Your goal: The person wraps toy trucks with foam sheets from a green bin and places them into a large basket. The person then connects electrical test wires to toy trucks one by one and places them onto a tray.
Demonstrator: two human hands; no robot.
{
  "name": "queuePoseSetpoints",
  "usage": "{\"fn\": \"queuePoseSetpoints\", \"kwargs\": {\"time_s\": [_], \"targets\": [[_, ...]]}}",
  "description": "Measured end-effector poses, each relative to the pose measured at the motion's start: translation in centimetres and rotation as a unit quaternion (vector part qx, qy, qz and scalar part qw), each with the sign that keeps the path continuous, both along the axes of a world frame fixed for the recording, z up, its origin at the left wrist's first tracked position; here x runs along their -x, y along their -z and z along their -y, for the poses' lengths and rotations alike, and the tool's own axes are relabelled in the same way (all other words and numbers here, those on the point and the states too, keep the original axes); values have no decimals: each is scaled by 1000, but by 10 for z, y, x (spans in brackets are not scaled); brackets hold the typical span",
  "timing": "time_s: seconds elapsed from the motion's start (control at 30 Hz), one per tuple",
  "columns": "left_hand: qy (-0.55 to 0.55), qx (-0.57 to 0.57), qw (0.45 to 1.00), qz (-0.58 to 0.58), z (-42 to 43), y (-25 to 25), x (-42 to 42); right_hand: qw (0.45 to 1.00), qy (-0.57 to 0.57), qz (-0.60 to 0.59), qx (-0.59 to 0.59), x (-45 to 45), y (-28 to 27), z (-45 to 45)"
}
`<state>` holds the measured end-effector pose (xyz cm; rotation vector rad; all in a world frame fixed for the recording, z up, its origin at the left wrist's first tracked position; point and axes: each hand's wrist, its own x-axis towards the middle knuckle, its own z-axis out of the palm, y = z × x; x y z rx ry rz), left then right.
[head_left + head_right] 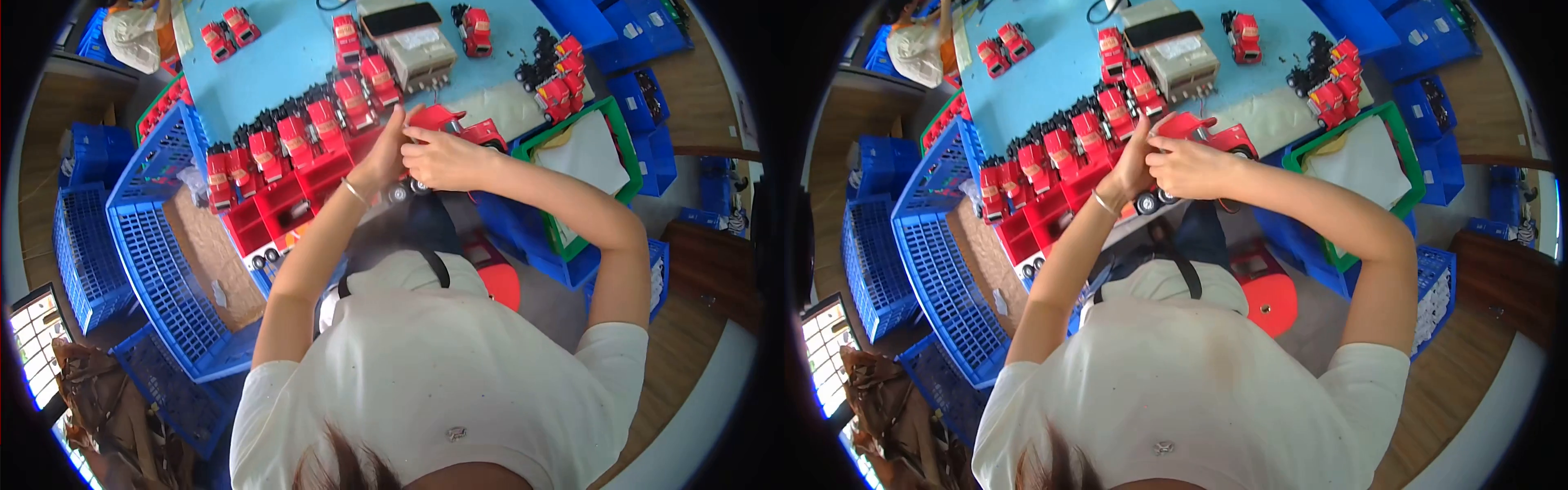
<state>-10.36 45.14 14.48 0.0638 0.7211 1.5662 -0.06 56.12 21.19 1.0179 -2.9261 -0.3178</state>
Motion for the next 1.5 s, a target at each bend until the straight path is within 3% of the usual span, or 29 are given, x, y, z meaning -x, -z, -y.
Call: {"fn": "queuePoseSetpoints", "kwargs": {"time_s": [0.1,0.13,0.17,0.2,0.23,0.33,0.43,0.6,0.77,1.0,1.23,1.43,1.5], "targets": [[41,45,998,26,-6,14,9,998,17,52,31,-13,36,-6],[19,66,983,-171,-8,39,18,996,43,47,55,-20,53,-11],[-2,86,928,-362,-9,65,27,994,68,42,77,-25,67,-16],[-20,103,836,-538,-7,78,32,993,67,47,81,-32,78,-18],[-17,108,838,-534,-4,91,37,990,92,72,82,-40,90,-20],[21,149,619,-770,2,111,45,978,147,125,86,-54,119,-21],[32,170,629,-758,-7,117,43,967,203,103,114,-56,141,-25],[14,193,620,-761,-12,121,38,968,204,75,122,-48,154,-20],[22,207,632,-746,-13,120,38,987,123,60,86,-27,163,-23],[11,215,615,-759,-13,121,34,991,46,101,74,-13,156,-36],[21,216,641,-736,-11,121,37,986,77,61,137,-21,162,-37],[39,221,652,-724,-12,115,38,986,100,107,85,-34,140,-51],[20,208,565,-798,-15,108,31,982,119,116,92,-43,121,-66]]}}
